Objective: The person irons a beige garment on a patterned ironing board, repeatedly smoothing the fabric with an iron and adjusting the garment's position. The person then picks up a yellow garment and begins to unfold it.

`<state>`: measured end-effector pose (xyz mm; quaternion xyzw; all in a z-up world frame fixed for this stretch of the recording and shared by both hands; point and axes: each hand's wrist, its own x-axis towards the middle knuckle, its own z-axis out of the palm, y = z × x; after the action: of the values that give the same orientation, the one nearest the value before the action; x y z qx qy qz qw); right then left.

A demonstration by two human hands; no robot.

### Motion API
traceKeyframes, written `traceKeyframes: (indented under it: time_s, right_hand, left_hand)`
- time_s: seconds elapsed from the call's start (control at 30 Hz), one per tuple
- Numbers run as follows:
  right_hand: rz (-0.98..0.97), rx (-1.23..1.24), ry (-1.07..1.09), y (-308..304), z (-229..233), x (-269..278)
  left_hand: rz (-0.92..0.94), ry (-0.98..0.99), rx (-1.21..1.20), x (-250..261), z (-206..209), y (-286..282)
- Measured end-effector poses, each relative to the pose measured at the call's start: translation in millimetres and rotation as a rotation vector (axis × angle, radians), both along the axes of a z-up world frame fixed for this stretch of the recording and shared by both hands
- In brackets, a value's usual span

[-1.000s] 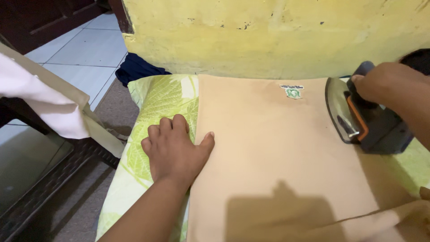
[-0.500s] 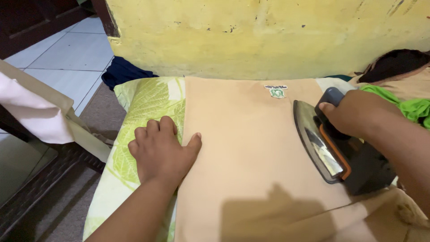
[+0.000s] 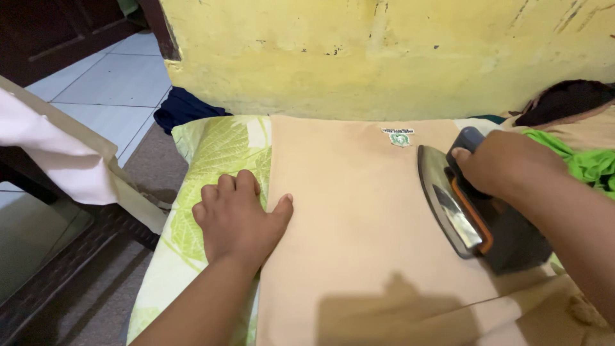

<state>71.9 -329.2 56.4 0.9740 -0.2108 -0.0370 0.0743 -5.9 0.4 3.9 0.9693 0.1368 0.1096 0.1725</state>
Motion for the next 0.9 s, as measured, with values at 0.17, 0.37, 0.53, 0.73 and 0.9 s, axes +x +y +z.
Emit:
traceKeyframes:
  time_s: [0.17, 0.37, 0.53, 0.73, 0.9]
  right_hand:
    - [-0.116, 0.011, 0.097, 12.2, 13.9, -29.6]
    - [-0.117, 0.013, -0.013, 4.9, 8.7, 3.4]
    - [0.01, -0.05, -0.122, -17.9, -3.9, 57.8]
    - [0.02, -0.043, 0.005, -42.2, -5.8, 95.4]
    - [-0.039, -0.142, -0.133, -69.8, -25.7, 122.4]
  left_hand:
    - [-0.011, -0.02, 0.003, 2.0, -0.9, 1.0]
    - [-0.014, -0.005, 0.019, 4.7, -1.5, 0.6]
    - [-0.015, -0.026, 0.013, 3.7, -1.6, 0.6]
    - [-0.003, 0.029, -0.009, 4.9, 2.5, -1.0]
    - [-0.008, 0.033, -0.017, 3.5, 5.3, -0.9]
